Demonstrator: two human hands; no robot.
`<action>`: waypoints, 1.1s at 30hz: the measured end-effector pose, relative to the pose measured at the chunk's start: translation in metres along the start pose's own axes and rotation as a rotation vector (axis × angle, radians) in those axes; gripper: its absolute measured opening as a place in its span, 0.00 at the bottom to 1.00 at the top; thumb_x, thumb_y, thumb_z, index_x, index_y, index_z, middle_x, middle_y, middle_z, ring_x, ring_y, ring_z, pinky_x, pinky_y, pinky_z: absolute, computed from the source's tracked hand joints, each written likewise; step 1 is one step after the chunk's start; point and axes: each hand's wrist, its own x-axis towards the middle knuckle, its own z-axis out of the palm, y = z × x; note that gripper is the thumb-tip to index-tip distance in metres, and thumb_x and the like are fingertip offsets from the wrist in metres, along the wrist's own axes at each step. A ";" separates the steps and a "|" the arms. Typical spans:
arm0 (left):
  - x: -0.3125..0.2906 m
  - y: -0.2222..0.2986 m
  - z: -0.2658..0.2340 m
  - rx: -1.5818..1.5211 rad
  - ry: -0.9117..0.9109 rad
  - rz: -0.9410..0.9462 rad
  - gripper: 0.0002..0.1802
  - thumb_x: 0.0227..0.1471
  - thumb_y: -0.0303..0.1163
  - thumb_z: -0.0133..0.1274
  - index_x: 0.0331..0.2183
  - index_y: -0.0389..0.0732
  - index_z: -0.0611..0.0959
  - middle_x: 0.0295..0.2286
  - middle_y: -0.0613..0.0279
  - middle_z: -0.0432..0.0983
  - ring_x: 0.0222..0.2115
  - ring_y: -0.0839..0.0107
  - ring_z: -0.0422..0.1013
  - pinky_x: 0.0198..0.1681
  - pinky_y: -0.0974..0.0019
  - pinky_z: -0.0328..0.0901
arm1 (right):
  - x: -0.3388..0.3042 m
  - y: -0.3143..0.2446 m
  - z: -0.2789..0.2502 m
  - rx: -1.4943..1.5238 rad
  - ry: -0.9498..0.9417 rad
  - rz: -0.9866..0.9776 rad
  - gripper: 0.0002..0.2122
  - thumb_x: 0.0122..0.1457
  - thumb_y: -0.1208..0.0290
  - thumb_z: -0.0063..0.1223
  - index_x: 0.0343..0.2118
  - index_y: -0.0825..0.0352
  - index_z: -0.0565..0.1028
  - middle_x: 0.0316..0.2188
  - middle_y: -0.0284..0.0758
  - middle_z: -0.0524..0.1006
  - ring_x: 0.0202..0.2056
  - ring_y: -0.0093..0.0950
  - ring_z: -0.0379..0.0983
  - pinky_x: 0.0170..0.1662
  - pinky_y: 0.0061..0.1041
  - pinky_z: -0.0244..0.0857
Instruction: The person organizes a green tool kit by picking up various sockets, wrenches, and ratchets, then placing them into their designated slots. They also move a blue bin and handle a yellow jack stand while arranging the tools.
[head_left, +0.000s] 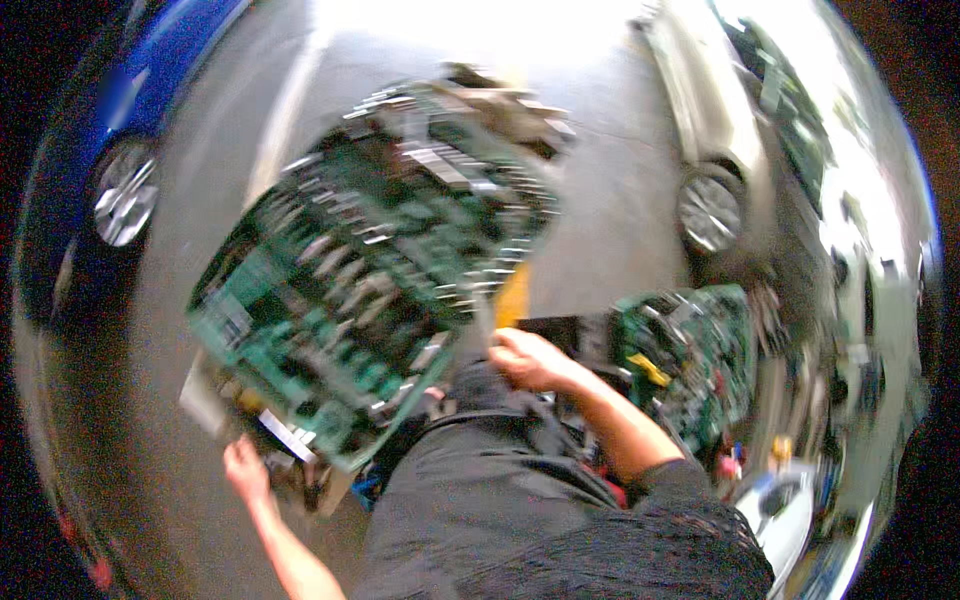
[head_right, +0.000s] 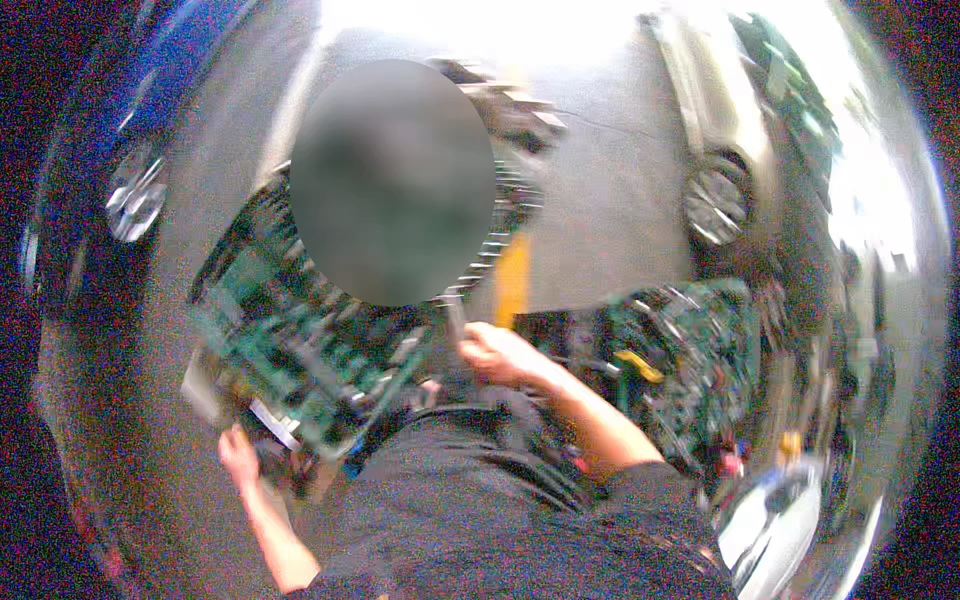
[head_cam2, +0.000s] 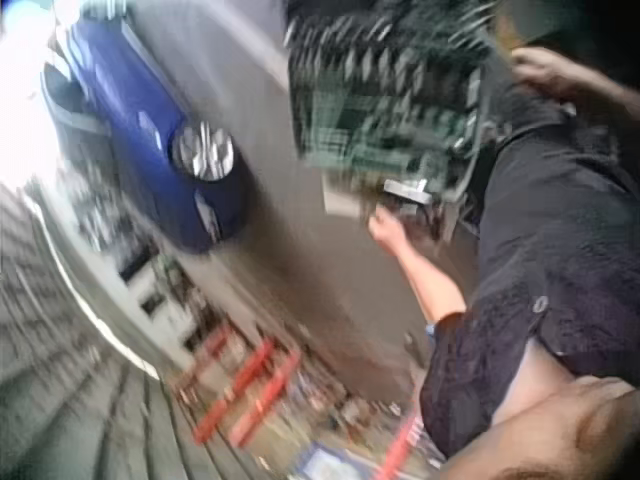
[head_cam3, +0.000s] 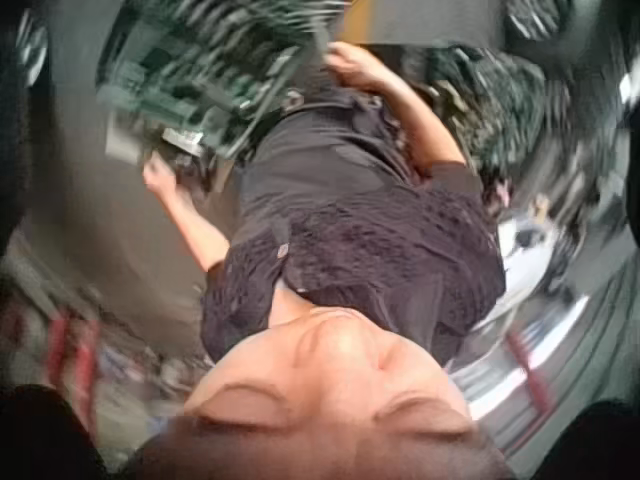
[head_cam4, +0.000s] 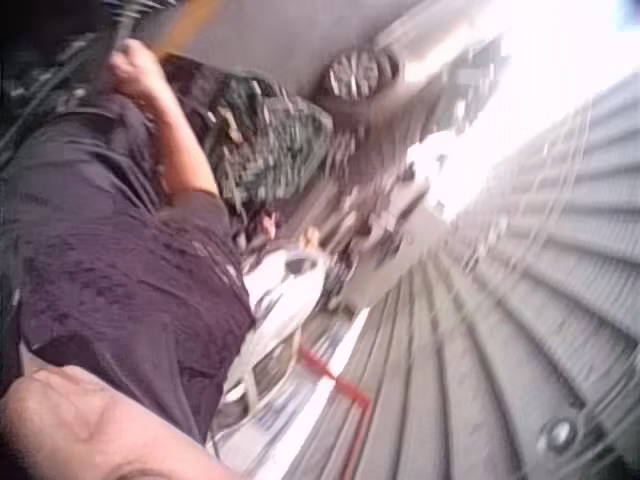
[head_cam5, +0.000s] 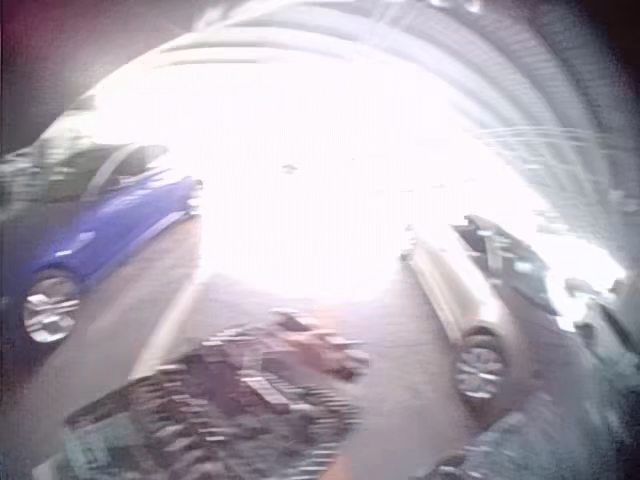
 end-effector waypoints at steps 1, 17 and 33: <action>0.012 -0.058 0.006 -0.071 0.088 0.170 0.18 0.60 0.40 0.50 0.36 0.33 0.78 0.29 0.53 0.77 0.29 0.65 0.71 0.36 0.60 0.67 | -0.007 0.010 0.006 -0.110 0.133 -0.074 0.16 0.60 0.59 0.42 0.38 0.71 0.68 0.23 0.43 0.74 0.23 0.33 0.74 0.31 0.34 0.68; 0.034 -0.018 0.002 0.477 0.100 0.355 0.23 0.53 0.46 0.53 0.32 0.33 0.83 0.29 0.43 0.79 0.30 0.47 0.75 0.37 0.54 0.70 | -0.173 0.210 -0.011 0.925 0.554 -0.056 0.12 0.64 0.62 0.45 0.39 0.68 0.73 0.23 0.28 0.72 0.22 0.19 0.70 0.26 0.22 0.66; 0.035 0.159 0.026 0.228 0.431 0.220 0.11 0.48 0.33 0.48 0.25 0.36 0.81 0.19 0.51 0.74 0.17 0.53 0.68 0.21 0.56 0.67 | -0.272 0.287 -0.021 0.962 0.788 0.101 0.09 0.61 0.72 0.50 0.41 0.68 0.65 0.24 0.28 0.70 0.22 0.17 0.69 0.26 0.19 0.65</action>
